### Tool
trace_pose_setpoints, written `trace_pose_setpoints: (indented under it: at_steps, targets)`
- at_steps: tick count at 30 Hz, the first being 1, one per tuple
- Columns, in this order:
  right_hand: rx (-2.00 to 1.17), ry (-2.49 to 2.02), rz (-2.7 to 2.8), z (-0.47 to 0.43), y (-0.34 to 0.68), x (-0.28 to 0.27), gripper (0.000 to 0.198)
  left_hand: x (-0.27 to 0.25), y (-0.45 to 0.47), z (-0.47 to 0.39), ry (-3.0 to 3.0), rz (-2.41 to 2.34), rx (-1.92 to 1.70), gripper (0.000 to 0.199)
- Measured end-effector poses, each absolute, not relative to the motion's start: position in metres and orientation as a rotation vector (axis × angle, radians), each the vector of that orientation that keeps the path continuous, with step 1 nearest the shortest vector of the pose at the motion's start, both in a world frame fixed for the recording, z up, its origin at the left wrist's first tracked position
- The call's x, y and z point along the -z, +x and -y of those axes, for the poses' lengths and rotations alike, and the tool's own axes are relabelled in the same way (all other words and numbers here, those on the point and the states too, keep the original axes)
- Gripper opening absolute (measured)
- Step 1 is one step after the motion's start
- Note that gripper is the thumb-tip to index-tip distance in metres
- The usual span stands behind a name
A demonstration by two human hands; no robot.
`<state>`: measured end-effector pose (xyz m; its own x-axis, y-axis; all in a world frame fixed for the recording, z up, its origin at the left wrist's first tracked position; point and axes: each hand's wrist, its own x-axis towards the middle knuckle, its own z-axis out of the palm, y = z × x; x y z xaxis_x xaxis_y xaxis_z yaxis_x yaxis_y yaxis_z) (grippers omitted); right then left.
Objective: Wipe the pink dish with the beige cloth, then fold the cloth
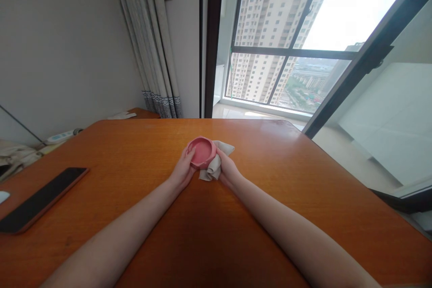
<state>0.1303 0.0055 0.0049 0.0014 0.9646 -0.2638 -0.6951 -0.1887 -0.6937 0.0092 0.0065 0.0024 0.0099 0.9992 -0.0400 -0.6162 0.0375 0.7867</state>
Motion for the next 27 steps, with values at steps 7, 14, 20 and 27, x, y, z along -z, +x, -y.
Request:
trace_pose_setpoints:
  at_steps: [7, 14, 20, 27]
  targets:
    - [-1.463, -0.951, 0.605, -0.011, 0.145, -0.008, 0.017, 0.001, 0.011, -0.007, 0.632, -0.952, -1.377, 0.027]
    - [-1.525, -0.882, 0.732, -0.003, 0.133, -0.005, 0.033, 0.001, 0.008, -0.010, 0.688, -0.876, -1.574, 0.027]
    - [-1.396, -0.956, 0.705, -0.009, 0.144, -0.006, 0.029, 0.005, 0.006, -0.015, 0.879, -1.033, -1.501, 0.021]
    - [-1.546, -0.920, 0.713, -0.002, 0.132, -0.003, 0.034, -0.002, 0.012, -0.010, 0.632, -0.989, -1.597, 0.030]
